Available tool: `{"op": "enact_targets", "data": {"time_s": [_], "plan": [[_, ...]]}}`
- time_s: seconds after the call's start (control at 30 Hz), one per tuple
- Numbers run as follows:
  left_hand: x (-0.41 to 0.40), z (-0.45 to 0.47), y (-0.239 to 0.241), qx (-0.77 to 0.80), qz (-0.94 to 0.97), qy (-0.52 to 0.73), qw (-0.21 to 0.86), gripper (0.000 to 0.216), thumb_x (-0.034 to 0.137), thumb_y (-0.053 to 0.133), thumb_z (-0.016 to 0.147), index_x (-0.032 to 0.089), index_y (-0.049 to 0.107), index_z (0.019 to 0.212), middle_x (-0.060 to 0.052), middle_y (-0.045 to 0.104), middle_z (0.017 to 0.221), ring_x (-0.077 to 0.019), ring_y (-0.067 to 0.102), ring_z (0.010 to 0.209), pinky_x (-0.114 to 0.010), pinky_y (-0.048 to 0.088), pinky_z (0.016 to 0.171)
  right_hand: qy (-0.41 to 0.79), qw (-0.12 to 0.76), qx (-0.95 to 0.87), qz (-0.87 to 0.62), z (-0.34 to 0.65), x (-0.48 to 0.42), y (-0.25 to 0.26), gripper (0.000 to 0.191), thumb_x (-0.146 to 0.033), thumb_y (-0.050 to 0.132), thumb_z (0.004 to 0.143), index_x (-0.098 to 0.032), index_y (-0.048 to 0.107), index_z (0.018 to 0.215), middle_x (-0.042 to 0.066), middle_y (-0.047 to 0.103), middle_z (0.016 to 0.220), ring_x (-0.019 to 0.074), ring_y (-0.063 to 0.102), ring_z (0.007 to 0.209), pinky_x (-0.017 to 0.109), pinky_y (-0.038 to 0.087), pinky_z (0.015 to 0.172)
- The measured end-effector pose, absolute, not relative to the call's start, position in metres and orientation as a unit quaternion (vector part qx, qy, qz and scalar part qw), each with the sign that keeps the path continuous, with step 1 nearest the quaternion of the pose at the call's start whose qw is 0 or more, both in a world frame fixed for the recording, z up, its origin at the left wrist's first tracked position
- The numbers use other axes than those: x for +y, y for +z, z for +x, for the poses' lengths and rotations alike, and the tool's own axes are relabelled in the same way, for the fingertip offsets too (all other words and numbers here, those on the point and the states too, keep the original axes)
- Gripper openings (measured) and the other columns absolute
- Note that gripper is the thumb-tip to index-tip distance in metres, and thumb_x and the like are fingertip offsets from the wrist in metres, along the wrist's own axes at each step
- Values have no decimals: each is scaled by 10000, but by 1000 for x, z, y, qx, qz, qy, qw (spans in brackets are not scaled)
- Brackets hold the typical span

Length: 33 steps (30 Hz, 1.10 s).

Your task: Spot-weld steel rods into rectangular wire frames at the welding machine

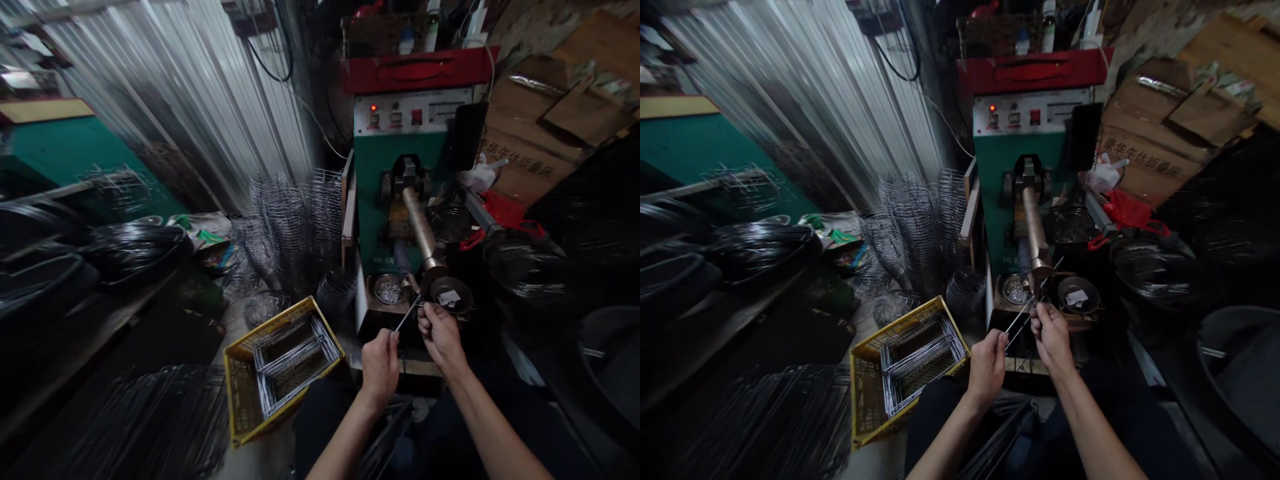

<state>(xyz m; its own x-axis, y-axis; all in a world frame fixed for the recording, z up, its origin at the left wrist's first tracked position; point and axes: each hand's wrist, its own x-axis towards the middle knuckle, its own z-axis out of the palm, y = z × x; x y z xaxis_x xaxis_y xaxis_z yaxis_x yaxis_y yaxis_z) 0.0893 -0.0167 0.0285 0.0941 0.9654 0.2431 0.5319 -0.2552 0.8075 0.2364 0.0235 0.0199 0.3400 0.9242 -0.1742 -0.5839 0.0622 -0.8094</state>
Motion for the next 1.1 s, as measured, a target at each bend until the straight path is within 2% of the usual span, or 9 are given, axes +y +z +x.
{"op": "enact_targets", "data": {"time_s": [0.2, 0.47, 0.77, 1.0, 1.1], "plan": [[-17, 86, 29, 539, 700, 386, 266, 314, 293, 352, 974, 206, 509, 717, 22, 514, 582, -112, 467, 509, -231, 301, 536, 555, 683, -185, -437, 236, 23, 24, 391, -396, 871, 570, -163, 603, 733, -37, 583, 611, 14, 404, 437, 115, 305, 366], [-2, 90, 29, 518, 736, 371, 228, 329, 297, 343, 979, 207, 537, 730, 0, 565, 602, -126, 516, 539, -245, 290, 552, 476, 659, -256, -523, 256, 23, 24, 450, -510, 818, 614, -166, 531, 654, -63, 503, 510, 22, 380, 365, 132, 253, 322], [21, 98, 27, 509, 736, 387, 223, 317, 276, 373, 969, 194, 564, 730, -5, 573, 595, -116, 497, 521, -232, 296, 545, 474, 658, -258, -525, 262, 35, 32, 468, -530, 814, 601, -171, 516, 637, -77, 477, 494, 21, 366, 352, 132, 240, 311], [25, 91, 33, 507, 739, 370, 244, 342, 301, 370, 973, 186, 575, 726, -3, 586, 599, -109, 515, 538, -210, 331, 549, 478, 651, -268, -525, 267, 38, 28, 450, -526, 805, 621, -161, 541, 617, -55, 488, 492, 29, 362, 367, 149, 241, 330], [29, 90, 36, 501, 747, 361, 246, 354, 313, 356, 977, 181, 591, 748, -8, 605, 618, -108, 520, 549, -210, 326, 543, 468, 619, -290, -560, 271, 20, 22, 434, -561, 762, 664, -162, 591, 676, -49, 501, 506, 43, 386, 392, 155, 255, 354]]}}
